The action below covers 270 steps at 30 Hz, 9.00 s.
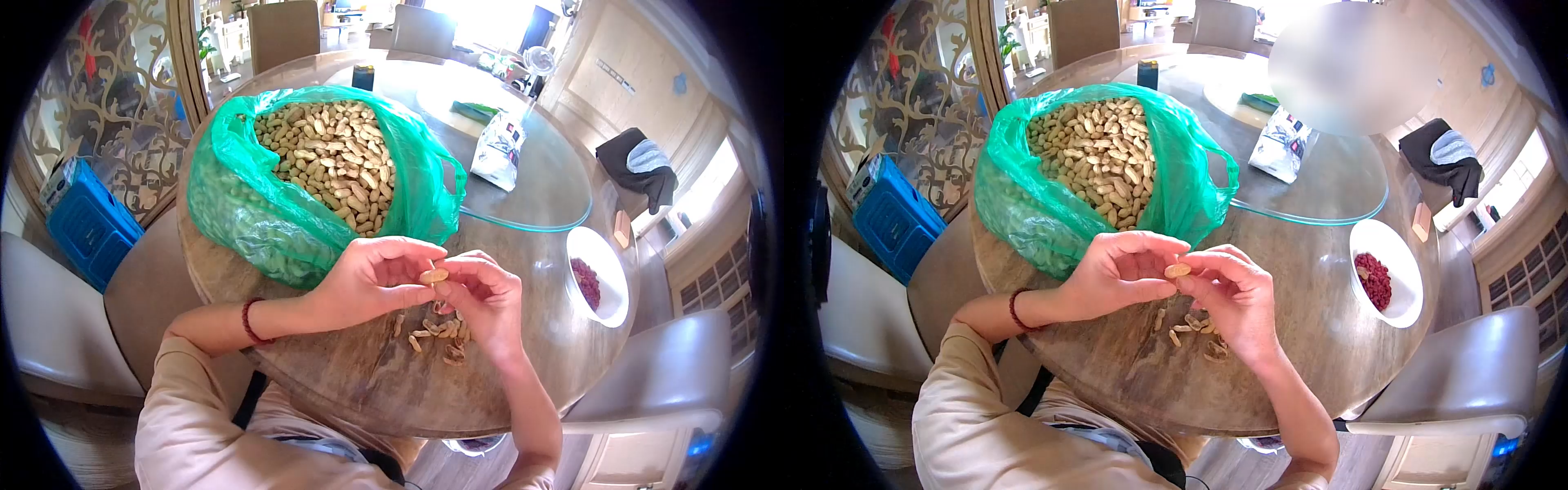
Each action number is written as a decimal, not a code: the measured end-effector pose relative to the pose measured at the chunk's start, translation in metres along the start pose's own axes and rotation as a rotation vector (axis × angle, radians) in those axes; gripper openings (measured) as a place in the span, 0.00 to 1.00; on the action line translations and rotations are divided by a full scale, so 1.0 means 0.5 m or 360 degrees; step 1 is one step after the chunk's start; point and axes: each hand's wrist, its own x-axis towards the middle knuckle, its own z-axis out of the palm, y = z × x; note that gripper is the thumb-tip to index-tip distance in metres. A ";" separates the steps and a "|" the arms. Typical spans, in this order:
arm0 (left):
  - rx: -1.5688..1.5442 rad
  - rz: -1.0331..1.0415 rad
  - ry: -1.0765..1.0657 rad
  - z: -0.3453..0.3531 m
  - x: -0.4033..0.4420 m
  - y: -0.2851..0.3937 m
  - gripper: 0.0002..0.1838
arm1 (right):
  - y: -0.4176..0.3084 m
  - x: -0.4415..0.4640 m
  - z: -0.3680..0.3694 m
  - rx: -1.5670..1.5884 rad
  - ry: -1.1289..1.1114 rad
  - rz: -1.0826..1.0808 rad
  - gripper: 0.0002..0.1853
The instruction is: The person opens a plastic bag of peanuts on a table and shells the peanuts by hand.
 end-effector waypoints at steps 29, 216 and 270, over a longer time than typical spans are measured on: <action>0.0246 -0.0321 -0.0062 -0.001 -0.021 0.010 0.18 | 0.024 -0.002 -0.005 -0.0047 -0.0180 -0.0203 0.06; 0.0120 -0.0245 -0.0022 0.001 -0.010 -0.039 0.15 | 0.028 0.001 -0.008 -0.0160 -0.0040 0.0206 0.06; 0.2713 0.0668 0.0181 -0.130 0.076 -0.011 0.07 | -0.016 0.010 -0.051 -0.1041 -0.0175 0.0039 0.04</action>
